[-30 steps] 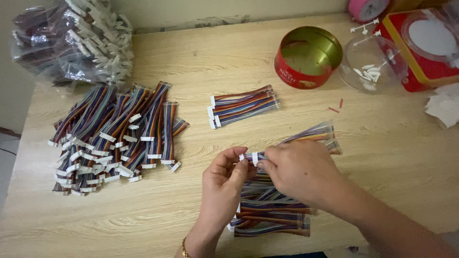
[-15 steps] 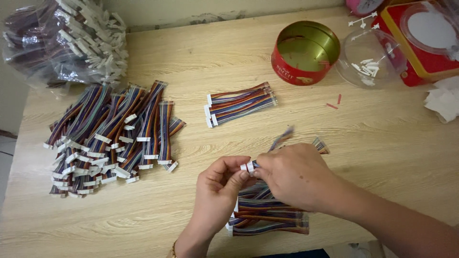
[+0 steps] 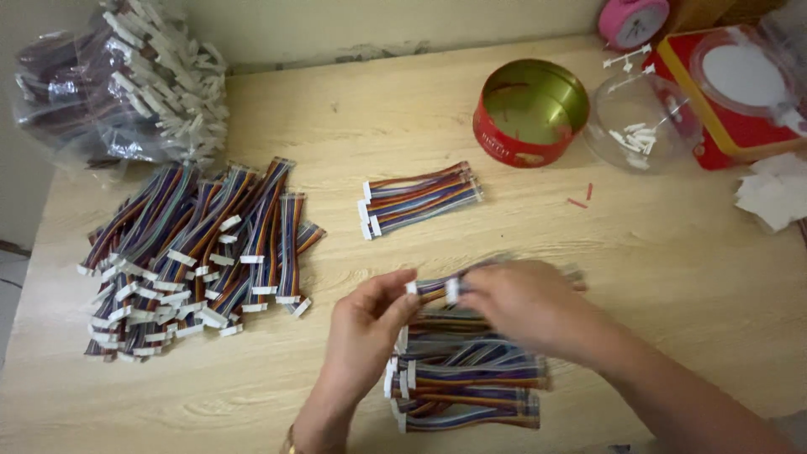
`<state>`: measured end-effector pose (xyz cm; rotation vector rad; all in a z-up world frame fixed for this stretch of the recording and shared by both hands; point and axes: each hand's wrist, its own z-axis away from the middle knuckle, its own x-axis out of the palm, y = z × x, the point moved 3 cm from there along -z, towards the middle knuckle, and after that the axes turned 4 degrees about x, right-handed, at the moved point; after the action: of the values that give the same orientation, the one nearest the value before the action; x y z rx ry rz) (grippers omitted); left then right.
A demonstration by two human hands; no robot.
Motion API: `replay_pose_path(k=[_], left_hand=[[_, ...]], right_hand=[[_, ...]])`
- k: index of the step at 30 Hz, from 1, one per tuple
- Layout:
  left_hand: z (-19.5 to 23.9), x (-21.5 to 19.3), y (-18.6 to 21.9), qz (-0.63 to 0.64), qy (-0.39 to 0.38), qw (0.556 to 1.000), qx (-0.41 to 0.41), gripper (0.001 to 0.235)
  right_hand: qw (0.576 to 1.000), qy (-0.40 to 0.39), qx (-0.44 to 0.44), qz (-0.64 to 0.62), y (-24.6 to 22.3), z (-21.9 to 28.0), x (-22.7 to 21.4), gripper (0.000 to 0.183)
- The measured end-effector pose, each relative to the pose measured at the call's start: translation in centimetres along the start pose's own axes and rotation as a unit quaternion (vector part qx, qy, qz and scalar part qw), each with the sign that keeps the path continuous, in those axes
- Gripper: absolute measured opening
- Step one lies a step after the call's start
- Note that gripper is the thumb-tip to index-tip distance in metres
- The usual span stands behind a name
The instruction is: The person repeatedly picks up flat ribbon cables and white plastic connectors from a pile on a wooden table. They align the connector with the cable end and press it on, then place the assembled unit into a separate pile. The process is repeated for multiple cables throughout the clip.
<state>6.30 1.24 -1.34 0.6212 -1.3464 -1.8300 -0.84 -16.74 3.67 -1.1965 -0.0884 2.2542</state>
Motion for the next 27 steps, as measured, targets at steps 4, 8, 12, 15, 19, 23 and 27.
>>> replay_pose_path(k=[4, 8, 12, 15, 19, 23, 27], left_hand=[[-0.5, -2.9, -0.6, -0.244, 0.041, 0.965, 0.09, 0.03], [-2.9, -4.3, 1.0, -0.451, 0.133, 0.838, 0.275, 0.029], [-7.2, -3.5, 1.3, -0.563, 0.123, 0.775, 0.258, 0.044], [-9.3, -3.0, 0.8, -0.615, 0.096, 0.742, 0.25, 0.054], [-10.4, -2.8, 0.3, -0.63, 0.09, 0.742, 0.212, 0.053], [-10.7, -2.8, 0.7, -0.624, 0.097, 0.757, 0.167, 0.053], [-10.9, -3.2, 0.3, -0.608, 0.108, 0.763, 0.193, 0.045]], right_hand=[[0.987, 0.032, 0.157, -0.017, 6.1, -0.8, -2.4, 0.021], [0.943, 0.298, 0.137, -0.051, 16.4, -3.7, -3.0, 0.033], [0.91, 0.341, 0.209, -0.111, 23.0, -5.8, -2.9, 0.033], [0.905, 0.346, 0.213, -0.127, 24.0, -6.9, -3.2, 0.032], [0.919, 0.34, 0.175, -0.1, 22.1, -7.1, -3.9, 0.035], [0.933, 0.297, 0.195, -0.061, 20.4, -8.2, -4.5, 0.041], [0.94, 0.254, 0.226, 0.015, 20.2, -9.2, -4.2, 0.044]])
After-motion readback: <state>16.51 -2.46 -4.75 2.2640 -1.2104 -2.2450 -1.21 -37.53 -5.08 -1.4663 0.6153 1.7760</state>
